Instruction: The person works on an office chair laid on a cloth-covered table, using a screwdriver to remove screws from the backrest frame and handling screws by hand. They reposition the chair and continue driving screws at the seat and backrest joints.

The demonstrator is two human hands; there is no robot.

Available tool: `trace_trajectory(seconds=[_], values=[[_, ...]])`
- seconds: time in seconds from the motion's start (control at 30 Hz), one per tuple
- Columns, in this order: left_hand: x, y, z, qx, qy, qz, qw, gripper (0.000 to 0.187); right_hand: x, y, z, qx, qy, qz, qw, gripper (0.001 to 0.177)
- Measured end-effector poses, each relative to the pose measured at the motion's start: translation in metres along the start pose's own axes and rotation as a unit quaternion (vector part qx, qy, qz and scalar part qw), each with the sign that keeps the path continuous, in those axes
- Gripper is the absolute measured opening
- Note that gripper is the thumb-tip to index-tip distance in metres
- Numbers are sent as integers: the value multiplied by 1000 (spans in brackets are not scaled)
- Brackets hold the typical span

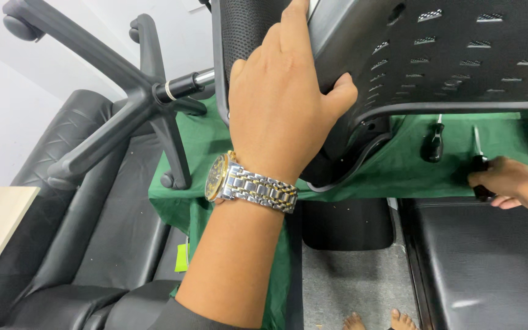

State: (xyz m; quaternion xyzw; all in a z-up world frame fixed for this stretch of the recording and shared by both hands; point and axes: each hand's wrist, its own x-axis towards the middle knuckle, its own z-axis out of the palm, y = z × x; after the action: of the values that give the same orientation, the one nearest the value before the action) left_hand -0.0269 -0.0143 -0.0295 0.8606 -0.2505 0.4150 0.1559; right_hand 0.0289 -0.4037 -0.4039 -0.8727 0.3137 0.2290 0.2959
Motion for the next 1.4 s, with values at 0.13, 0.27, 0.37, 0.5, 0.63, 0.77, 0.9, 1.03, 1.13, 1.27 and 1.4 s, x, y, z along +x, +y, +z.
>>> trace_trajectory(seconds=[0.13, 0.27, 0.37, 0.5, 0.63, 0.77, 0.9, 1.03, 1.13, 1.27, 1.4], values=[[1, -4, -1, -2, -4, 14, 1000, 72, -63, -4, -2, 380, -48, -12, 924, 30], [-1, -13, 0, -10, -38, 27, 999, 73, -171, -13, 24, 456, 48, -229, 859, 26], [-3, -23, -2, -25, -51, 59, 997, 73, -249, -34, 12, 367, 37, -351, 861, 53], [-4, -27, 0, -29, -34, 81, 996, 79, -324, -74, -18, 223, 152, -546, 793, 72], [-2, -27, 5, -28, -35, 69, 997, 79, -369, -108, -24, 178, 186, -534, 805, 72], [0, -31, 7, -41, -46, 75, 995, 82, -389, -124, -13, 207, 139, -468, 848, 72], [3, -31, 12, -34, -48, 72, 996, 84, -391, -129, -4, 220, 171, -479, 832, 70], [3, -30, 14, -18, -46, 57, 997, 84, -402, -134, 0, 235, 156, -405, 870, 73], [6, -31, 14, -39, -44, 61, 996, 83, -410, -138, -7, 452, -39, -344, 822, 72], [8, -32, 16, -61, -68, 32, 995, 77, -419, -140, -15, 646, -170, -336, 664, 36], [9, -29, 15, -79, -69, 0, 995, 65, -420, -148, -6, 583, -12, -325, 744, 29]])
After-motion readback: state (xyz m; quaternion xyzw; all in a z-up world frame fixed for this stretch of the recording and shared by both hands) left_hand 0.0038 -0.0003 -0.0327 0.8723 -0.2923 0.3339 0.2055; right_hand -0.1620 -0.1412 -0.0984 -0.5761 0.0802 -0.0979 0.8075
